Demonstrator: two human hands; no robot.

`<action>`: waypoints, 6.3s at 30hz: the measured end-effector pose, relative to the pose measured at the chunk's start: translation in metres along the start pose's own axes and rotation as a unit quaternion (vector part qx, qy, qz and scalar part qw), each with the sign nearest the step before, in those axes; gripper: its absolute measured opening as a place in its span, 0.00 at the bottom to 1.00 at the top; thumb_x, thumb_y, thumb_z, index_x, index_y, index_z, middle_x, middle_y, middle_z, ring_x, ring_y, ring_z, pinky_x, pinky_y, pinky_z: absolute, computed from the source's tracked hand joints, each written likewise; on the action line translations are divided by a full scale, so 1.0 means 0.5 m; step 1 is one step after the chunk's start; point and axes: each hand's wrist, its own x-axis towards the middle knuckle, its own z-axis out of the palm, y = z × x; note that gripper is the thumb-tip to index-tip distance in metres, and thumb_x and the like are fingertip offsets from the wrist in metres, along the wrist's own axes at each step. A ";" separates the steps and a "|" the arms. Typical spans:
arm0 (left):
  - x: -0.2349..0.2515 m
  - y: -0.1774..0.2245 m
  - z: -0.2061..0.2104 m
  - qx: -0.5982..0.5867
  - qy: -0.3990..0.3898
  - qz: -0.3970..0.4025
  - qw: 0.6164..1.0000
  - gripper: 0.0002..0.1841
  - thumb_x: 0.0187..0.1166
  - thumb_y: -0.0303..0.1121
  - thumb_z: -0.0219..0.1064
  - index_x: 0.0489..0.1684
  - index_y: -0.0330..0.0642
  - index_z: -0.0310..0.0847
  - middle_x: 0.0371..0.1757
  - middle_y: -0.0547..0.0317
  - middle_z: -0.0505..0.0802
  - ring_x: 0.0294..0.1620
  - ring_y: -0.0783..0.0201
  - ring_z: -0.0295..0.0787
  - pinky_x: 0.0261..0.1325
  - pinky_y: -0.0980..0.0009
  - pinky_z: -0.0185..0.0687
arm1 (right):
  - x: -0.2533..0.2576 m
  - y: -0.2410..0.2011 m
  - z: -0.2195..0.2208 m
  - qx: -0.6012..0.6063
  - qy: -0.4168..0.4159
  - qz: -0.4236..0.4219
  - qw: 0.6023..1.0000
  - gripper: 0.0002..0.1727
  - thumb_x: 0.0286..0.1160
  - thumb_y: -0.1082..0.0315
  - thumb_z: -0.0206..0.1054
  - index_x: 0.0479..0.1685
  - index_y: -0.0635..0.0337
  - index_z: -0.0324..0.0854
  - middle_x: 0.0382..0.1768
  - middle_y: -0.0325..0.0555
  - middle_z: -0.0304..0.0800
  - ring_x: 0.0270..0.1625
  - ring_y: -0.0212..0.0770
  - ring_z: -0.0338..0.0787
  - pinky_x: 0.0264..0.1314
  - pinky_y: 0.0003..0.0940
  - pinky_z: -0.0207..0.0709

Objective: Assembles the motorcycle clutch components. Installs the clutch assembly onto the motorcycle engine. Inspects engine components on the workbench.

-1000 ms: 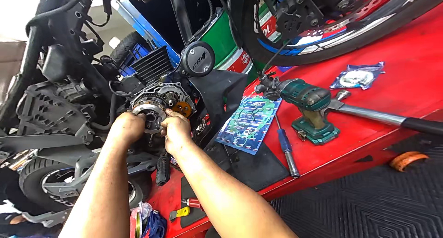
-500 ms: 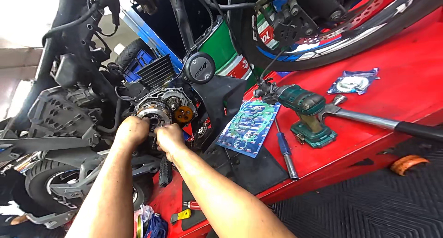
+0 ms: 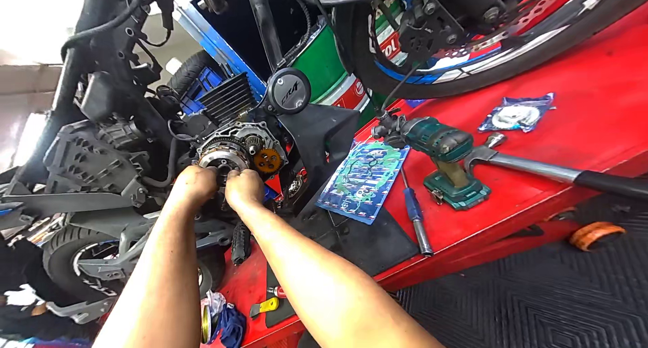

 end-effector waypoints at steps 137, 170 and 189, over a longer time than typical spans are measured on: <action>-0.063 -0.078 0.095 -0.437 -0.056 -0.057 0.896 0.36 0.90 0.63 0.45 0.51 0.37 0.86 0.36 0.50 0.97 0.33 0.54 0.96 0.37 0.52 0.92 | -0.052 0.052 -0.080 -0.571 -0.046 -0.119 0.811 0.16 0.77 0.50 0.62 0.51 0.48 0.88 0.49 0.49 0.93 0.53 0.53 0.93 0.47 0.64 0.84; -0.085 -0.108 0.061 0.020 0.131 0.146 0.980 0.19 0.86 0.48 0.54 0.48 0.50 0.90 0.51 0.53 0.95 0.54 0.49 0.94 0.48 0.46 0.89 | 0.025 -0.021 -0.042 -0.581 0.159 -0.415 0.682 0.25 0.85 0.41 0.57 0.44 0.52 0.89 0.47 0.49 0.91 0.51 0.53 0.93 0.45 0.56 0.87; -0.070 -0.083 0.074 -0.239 0.051 -0.014 0.970 0.28 0.90 0.55 0.48 0.39 0.45 0.90 0.44 0.49 0.95 0.51 0.48 0.94 0.50 0.42 0.87 | 0.058 -0.016 -0.057 -0.584 0.093 -0.583 0.558 0.04 0.71 0.73 0.69 0.37 0.55 0.89 0.44 0.47 0.88 0.52 0.50 0.90 0.47 0.47 0.89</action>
